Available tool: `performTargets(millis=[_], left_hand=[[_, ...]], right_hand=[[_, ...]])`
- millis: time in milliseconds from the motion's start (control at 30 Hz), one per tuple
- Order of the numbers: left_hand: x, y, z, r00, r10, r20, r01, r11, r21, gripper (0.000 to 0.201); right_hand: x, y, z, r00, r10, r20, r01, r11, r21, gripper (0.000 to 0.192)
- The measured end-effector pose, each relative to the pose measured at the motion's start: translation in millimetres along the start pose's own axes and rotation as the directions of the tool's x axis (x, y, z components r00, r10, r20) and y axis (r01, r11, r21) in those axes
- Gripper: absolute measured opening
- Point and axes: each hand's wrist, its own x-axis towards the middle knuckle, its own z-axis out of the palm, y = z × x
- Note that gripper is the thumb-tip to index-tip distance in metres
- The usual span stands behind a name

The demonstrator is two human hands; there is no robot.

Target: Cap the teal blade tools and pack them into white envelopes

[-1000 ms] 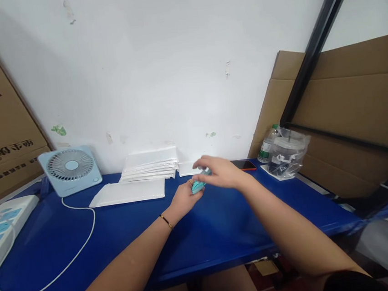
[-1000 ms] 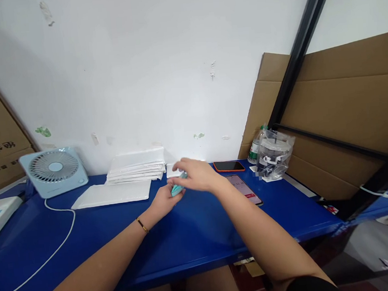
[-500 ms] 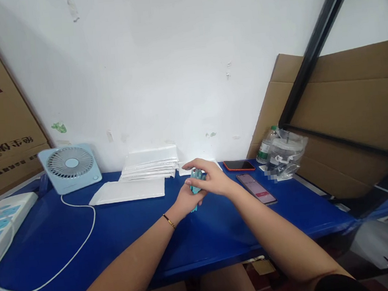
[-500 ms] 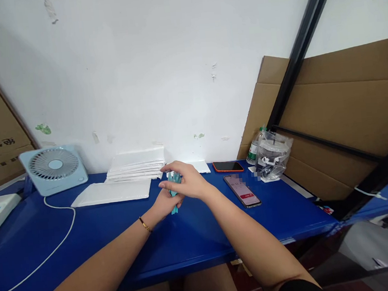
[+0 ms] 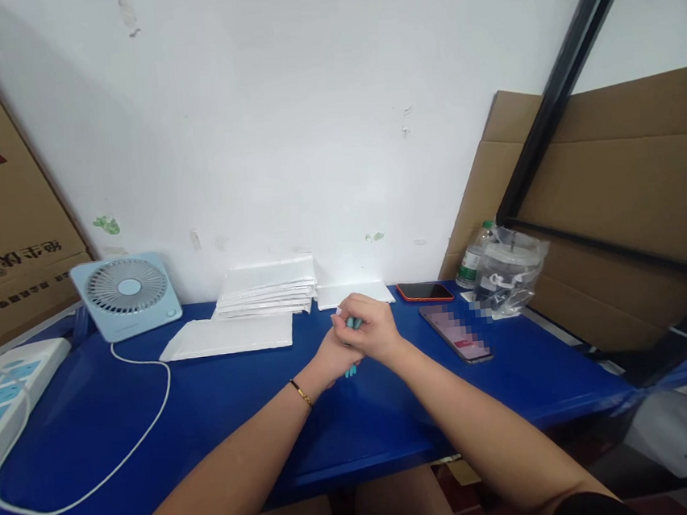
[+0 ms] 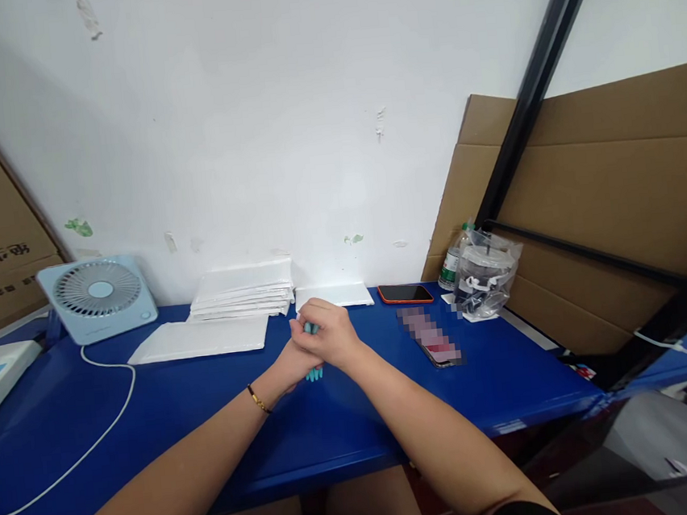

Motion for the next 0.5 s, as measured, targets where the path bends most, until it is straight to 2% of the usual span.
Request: performTargets(millis=[167, 300, 367, 433, 500], left_hand=[[-2, -5, -2.9, 0.977, -0.026, 0.211, 0.079, 0.966, -0.245, 0.004], [1, -11, -1.6, 0.964, -0.03, 0.265, 0.112, 0.947, -0.303, 0.007], [2, -13, -0.3, 0.962, -0.055, 0.267, 0.139, 0.942, -0.306, 0.015], [2, -14, 0.8, 0.96, -0.102, 0.259, 0.192, 0.916, -0.352, 0.027], [0, -13, 0.6, 0.944, -0.141, 0.299, 0.268, 0.857, -0.44, 0.036]], right_hand=[[3, -3, 0, 0.97, 0.164, -0.181, -0.149, 0.984, 0.094, 0.016], [5, 3, 0, 0.939, 0.243, -0.243, -0.229, 0.97, 0.088, 0.017], [6, 7, 0, 0.908, 0.309, -0.284, -0.292, 0.951, 0.1, 0.018], [7, 11, -3, 0.87, 0.401, -0.287, -0.365, 0.915, 0.172, 0.021], [9, 16, -9, 0.857, 0.478, -0.193, -0.395, 0.849, 0.35, 0.019]])
